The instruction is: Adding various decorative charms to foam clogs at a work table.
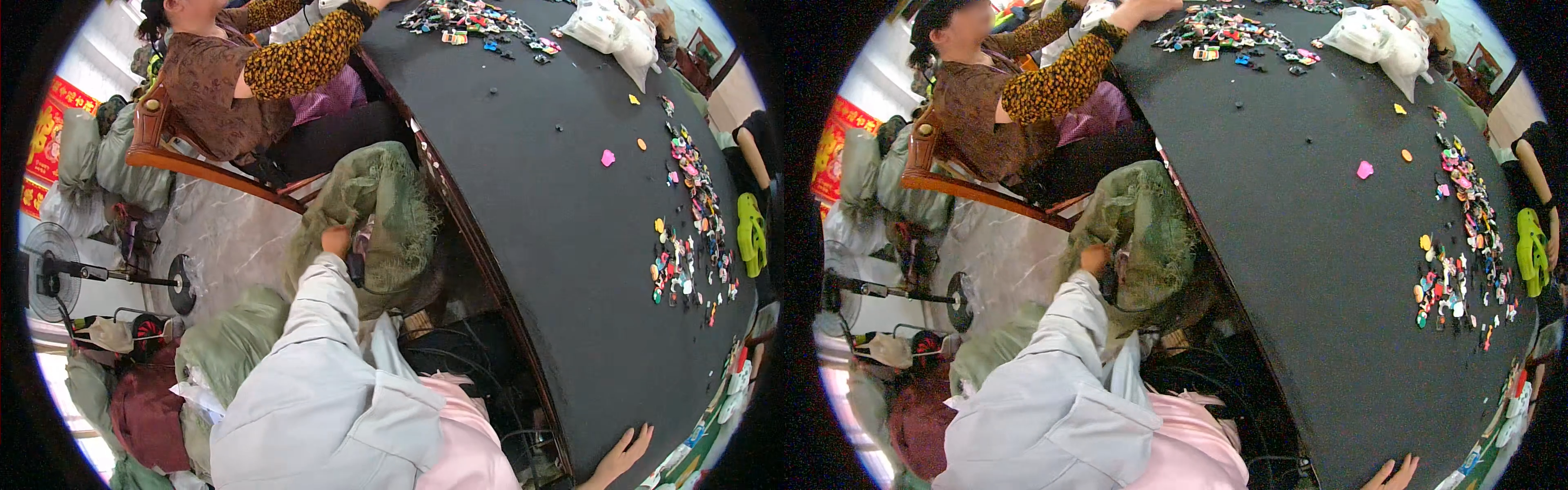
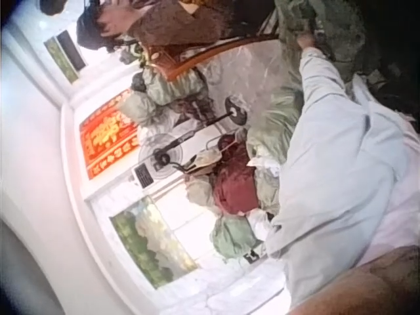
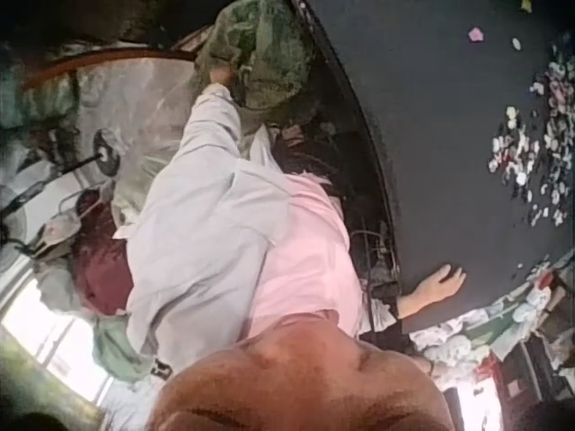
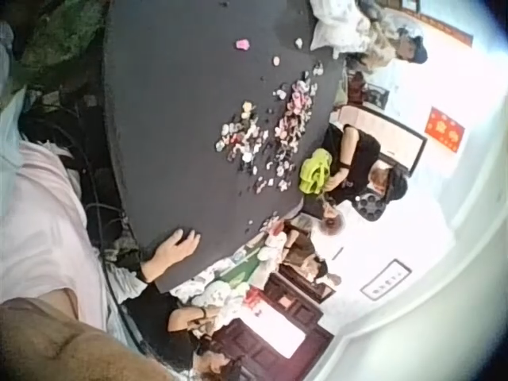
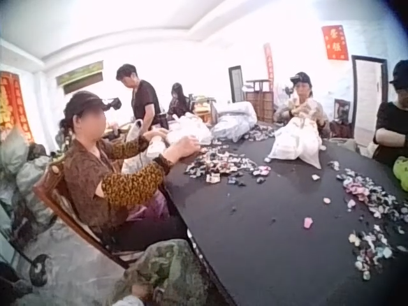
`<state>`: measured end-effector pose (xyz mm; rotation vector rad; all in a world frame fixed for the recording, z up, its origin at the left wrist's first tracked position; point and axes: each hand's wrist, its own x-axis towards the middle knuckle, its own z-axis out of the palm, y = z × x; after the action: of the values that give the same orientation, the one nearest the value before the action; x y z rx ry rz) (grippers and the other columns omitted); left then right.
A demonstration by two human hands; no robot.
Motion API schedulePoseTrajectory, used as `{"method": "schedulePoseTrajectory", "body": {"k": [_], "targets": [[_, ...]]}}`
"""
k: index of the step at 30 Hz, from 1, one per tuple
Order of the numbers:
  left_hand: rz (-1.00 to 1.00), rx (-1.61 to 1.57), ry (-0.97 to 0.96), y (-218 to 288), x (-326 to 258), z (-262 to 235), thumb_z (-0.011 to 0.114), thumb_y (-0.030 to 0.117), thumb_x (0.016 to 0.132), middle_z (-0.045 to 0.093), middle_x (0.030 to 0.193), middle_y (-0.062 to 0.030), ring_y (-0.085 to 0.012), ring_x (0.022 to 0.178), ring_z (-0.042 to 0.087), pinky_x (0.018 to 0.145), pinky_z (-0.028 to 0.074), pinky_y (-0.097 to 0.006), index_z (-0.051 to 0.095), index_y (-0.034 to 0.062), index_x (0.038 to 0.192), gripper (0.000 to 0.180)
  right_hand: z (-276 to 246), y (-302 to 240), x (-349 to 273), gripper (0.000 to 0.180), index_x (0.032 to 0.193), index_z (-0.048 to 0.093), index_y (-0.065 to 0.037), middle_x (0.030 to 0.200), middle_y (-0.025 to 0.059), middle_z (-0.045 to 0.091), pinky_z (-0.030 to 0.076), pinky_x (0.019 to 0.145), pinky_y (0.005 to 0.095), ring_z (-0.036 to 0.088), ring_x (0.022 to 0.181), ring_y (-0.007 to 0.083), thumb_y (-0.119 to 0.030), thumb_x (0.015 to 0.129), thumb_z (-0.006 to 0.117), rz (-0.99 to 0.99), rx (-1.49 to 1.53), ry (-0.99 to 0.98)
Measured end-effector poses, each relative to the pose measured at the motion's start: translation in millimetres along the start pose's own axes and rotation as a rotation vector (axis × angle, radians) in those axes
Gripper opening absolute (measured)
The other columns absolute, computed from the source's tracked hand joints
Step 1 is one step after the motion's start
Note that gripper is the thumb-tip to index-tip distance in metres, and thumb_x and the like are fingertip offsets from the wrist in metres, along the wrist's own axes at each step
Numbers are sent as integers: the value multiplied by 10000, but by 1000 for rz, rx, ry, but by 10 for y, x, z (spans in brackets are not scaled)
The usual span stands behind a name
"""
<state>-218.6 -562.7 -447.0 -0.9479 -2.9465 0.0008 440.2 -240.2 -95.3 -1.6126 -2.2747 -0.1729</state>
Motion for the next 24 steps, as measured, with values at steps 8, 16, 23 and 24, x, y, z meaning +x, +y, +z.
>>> {"method": "schedulePoseTrajectory", "body": {"k": [8,16,23,24], "targets": [[-140,-485,-369,2037,-487,-877,644,260,810,563,1186,-236,-429,1051,569,910,480,-508,653,177,1099,301,-14,29,-39,442,1170,615,86,1281,318,541,404,1046,482,529,1175,445,-304,967,576,13,-16,11],[-751,-870,115,1543,-179,-540,615,362,849,662,1077,-253,-430,1032,609,876,492,-493,658,41,1112,417,-60,-7,-37,450,1182,613,82,1304,283,543,392,1060,467,520,1198,422,-313,972,566,82,-33,-15],[-685,-431,-602,1281,-328,-384,696,533,759,575,1318,-215,-368,1146,606,960,467,-491,183,93,1534,1027,-68,-13,-79,479,1211,611,59,1350,275,508,365,1076,473,484,1242,408,-355,981,542,127,-22,-24],[-661,-433,-648,1415,-337,-562,664,555,781,558,1337,-231,-393,1155,594,981,464,-439,241,76,1526,982,-101,14,-99,479,1211,611,59,1350,275,508,365,1076,473,484,1242,408,-355,981,542,146,-35,-4]]}}
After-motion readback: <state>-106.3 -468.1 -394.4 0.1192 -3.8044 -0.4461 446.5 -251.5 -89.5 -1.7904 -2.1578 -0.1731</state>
